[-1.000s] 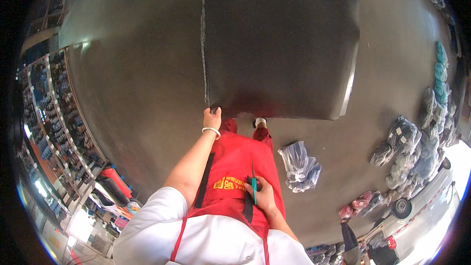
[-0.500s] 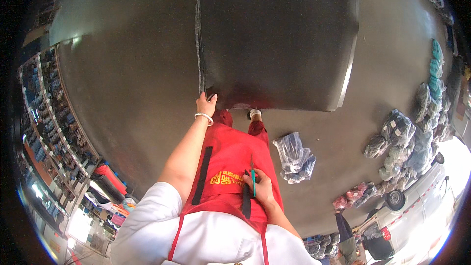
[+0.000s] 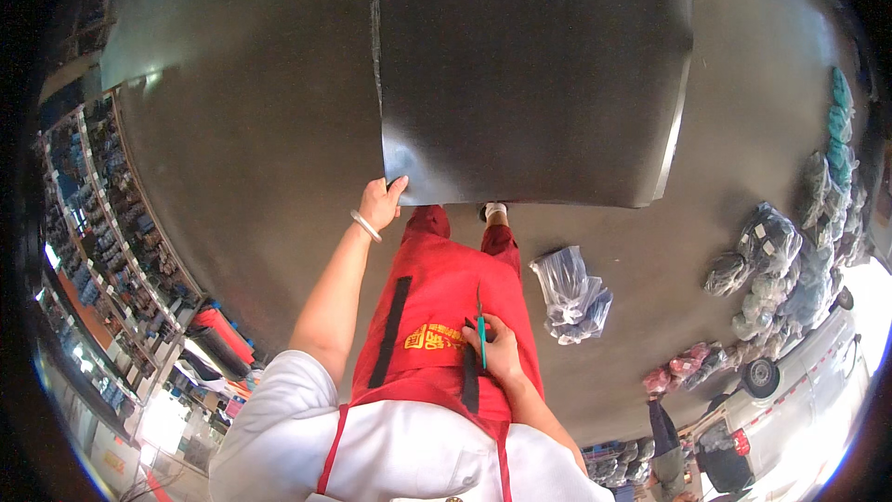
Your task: The person cuts a large sheet of black material with scissors, then carries it to a press machine. They place the material on the press bed, align it, and operate the press to cut out multiple shapes. The person removes the cut pieces and the remaining sheet, then repeats the process with a new sheet.
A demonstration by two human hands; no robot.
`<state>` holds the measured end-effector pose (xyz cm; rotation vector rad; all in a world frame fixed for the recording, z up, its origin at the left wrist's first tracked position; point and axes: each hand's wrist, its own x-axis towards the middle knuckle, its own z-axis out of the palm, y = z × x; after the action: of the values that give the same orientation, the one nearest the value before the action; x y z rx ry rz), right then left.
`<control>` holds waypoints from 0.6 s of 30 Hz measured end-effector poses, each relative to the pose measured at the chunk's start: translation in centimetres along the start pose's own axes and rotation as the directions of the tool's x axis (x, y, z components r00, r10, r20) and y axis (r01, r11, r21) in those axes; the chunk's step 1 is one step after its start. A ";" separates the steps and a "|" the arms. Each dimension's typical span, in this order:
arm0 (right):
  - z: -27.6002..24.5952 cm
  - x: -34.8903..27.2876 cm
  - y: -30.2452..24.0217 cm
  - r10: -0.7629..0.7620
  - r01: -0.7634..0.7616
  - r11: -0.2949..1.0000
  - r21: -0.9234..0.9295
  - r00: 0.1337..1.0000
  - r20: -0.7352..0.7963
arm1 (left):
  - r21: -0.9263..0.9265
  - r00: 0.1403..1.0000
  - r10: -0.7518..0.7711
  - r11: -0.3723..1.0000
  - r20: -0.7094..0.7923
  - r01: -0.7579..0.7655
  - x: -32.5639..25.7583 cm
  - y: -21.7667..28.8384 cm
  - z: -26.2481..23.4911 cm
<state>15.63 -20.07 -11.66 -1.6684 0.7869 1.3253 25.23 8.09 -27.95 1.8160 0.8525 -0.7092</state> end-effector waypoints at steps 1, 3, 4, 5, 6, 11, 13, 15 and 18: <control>0.0 0.1 -0.4 0.030 -0.031 0.999 0.040 0.999 0.029 | -0.076 1.000 -0.018 0.997 -0.009 0.018 -0.5 0.5 -0.1; 0.0 0.5 -1.2 0.106 -0.112 0.989 0.096 0.992 0.074 | -0.244 0.998 -0.060 0.968 0.030 0.065 -1.4 1.2 0.0; 0.1 0.9 -1.5 -0.001 -0.005 0.992 0.123 0.999 0.048 | -0.390 0.997 -0.058 0.918 0.047 0.071 -1.9 1.6 0.1; 0.2 1.3 -1.8 -0.091 0.085 0.987 0.140 0.995 0.032 | -0.533 0.996 -0.051 0.842 0.075 0.084 -2.3 1.8 0.2; 0.3 1.8 -2.1 -0.165 0.161 0.978 0.134 0.986 0.014 | -0.652 0.993 -0.063 0.750 0.101 0.114 -2.8 2.1 0.5; 1.9 3.8 -2.6 -0.070 0.038 0.857 0.513 0.997 0.044 | -0.223 0.988 0.081 0.974 0.134 -0.050 -3.9 3.2 1.2; 2.6 4.1 -2.6 -0.107 0.063 0.855 0.515 0.993 0.056 | 0.265 0.979 0.169 0.945 0.112 -0.193 -3.8 3.9 1.0; 3.0 4.0 -2.5 -0.036 0.005 0.935 0.356 0.996 0.080 | 0.288 0.980 0.139 0.941 0.145 -0.176 -3.8 4.9 0.3; 3.0 4.0 -2.8 -0.033 0.007 0.950 0.312 0.996 0.079 | 0.099 0.957 0.187 0.972 0.219 -0.213 -4.4 6.8 -1.0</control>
<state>17.69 -16.06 -15.14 -1.3598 0.8778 1.1793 28.26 6.01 -20.69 1.8652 0.4876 -0.8175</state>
